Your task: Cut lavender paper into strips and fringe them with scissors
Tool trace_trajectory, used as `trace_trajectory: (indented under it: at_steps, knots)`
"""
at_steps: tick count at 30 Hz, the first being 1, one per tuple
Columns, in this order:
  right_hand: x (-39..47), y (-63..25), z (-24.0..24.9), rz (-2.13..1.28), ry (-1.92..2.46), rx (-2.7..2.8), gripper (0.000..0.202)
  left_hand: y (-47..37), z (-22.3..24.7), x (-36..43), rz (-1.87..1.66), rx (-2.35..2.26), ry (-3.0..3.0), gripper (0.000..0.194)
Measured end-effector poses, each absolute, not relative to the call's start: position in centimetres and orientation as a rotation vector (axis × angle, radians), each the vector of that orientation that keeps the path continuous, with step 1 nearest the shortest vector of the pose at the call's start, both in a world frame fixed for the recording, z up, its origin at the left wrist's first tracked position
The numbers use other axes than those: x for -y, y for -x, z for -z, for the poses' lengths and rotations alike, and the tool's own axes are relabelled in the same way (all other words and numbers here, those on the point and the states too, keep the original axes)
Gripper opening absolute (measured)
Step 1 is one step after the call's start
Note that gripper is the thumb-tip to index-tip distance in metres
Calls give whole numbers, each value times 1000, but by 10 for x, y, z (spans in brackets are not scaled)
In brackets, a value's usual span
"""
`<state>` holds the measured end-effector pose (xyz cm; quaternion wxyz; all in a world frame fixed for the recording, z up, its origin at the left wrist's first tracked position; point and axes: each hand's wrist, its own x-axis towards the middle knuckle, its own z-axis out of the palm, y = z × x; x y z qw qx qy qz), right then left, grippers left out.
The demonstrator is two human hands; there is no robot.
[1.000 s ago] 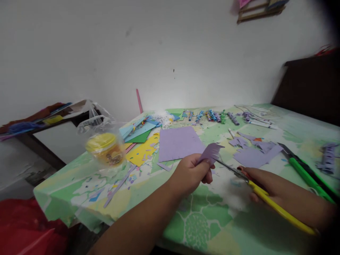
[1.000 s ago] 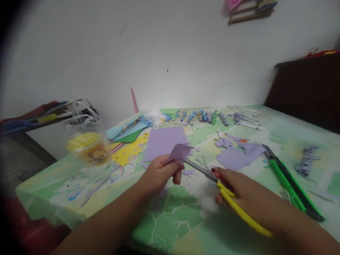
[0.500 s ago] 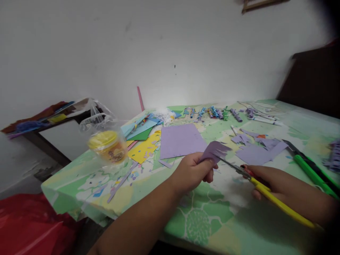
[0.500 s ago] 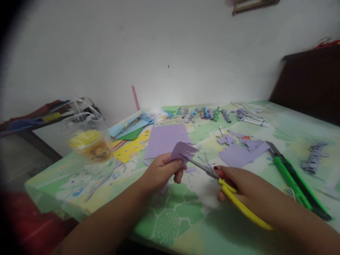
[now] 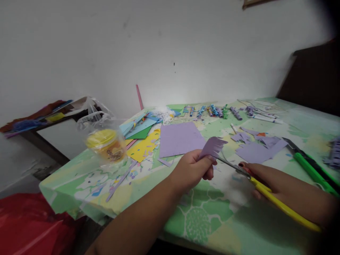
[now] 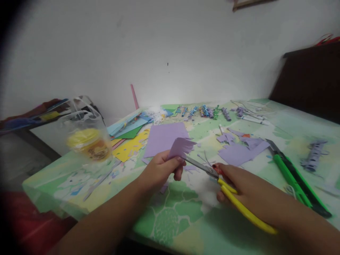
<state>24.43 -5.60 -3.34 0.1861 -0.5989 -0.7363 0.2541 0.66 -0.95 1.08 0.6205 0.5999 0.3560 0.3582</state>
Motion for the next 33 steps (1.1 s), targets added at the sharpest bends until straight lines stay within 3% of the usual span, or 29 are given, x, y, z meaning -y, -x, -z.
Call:
trace_trajectory:
  at_steps: [8,16,27,33]
  knots:
    - [56,-235,22,-732,1643,2110,29,-5,-8,10,-791,-822,-1496,14]
    - [61,-224,11,-678,1671,2087,15,-3,-10,10,-787,-772,-1488,16]
    - [52,-256,45,-652,1779,1995,53,-5,-5,7,-932,-812,-1381,19]
    - [53,-248,42,-685,1692,2014,52,-8,-6,6,-948,-863,-1339,18]
